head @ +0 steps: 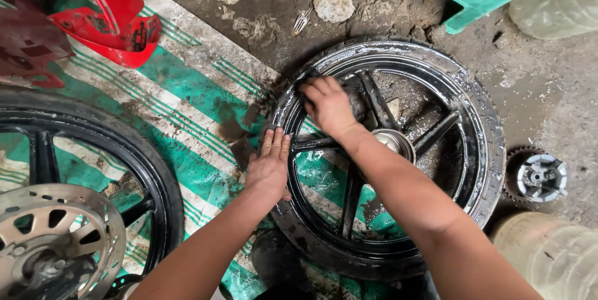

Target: Cleaning a motorcycle wheel by scrubbing the rim and spokes with a soapy cloth

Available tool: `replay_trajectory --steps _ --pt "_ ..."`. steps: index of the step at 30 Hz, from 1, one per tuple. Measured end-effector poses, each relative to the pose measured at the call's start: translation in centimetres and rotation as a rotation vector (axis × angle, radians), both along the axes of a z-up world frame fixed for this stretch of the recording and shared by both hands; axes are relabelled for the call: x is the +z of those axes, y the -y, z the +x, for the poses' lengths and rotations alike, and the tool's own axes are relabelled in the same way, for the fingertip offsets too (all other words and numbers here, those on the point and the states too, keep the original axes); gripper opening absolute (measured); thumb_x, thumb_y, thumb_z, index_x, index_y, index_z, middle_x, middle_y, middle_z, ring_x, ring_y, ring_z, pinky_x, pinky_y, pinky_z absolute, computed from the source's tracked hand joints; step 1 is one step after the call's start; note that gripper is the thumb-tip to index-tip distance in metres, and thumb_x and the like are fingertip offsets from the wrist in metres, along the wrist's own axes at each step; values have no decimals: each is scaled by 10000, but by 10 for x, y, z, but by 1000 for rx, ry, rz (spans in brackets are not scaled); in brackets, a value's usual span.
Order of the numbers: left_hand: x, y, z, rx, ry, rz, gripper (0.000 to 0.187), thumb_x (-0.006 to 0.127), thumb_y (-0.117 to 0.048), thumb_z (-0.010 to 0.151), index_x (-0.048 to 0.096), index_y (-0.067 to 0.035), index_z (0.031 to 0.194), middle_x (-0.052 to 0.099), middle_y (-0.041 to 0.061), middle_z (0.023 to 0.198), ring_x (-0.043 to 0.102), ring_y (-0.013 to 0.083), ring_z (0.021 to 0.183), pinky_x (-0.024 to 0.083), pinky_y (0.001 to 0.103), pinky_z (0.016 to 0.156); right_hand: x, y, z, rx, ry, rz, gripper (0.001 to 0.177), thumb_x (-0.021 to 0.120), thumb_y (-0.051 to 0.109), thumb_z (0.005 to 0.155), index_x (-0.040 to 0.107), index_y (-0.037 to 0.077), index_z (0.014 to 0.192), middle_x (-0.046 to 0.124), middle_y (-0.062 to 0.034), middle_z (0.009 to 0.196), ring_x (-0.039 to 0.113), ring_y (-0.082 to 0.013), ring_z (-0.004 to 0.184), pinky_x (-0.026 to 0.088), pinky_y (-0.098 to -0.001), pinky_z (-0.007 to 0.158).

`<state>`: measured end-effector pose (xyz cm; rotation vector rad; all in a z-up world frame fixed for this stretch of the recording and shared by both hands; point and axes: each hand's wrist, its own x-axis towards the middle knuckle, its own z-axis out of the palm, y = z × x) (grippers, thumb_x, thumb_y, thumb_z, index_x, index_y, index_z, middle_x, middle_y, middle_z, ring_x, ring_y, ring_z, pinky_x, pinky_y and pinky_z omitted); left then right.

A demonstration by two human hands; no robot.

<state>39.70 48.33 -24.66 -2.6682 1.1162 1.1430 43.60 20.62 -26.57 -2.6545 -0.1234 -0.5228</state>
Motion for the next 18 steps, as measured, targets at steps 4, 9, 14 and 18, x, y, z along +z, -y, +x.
replay_trajectory --steps 4,9,14,18 --pt "-2 -3 0 9 13 -23 1897 1033 -643 288 10 -117 1797 -158 165 1894 -48 404 1743 507 707 1074 12 12 5 -294 -58 227 373 812 181 846 754 193 1214 719 -101 1100 720 -364 1134 608 -488 1006" --pt "14 8 4 29 -31 24 1881 1104 -548 360 -40 -128 1794 -207 153 1883 -94 394 1738 483 714 1114 49 66 17 -864 203 1374 283 642 8 971 706 86 1235 672 -83 1089 703 -235 1034 610 -403 925" --pt "21 8 5 37 -38 38 1865 1120 -499 374 -34 -145 1795 -191 149 1887 -75 386 1739 479 694 1127 87 32 13 -1257 142 1459 418 797 239 923 739 27 1278 791 -182 1101 814 -305 1025 678 -486 829" --pt "30 10 3 34 -45 50 1819 1127 -477 433 -27 -130 1796 -185 165 1884 -75 397 1736 479 704 1120 -69 83 18 -1237 -178 630 336 735 447 991 815 158 1143 839 -147 1061 793 -379 1135 626 -516 987"
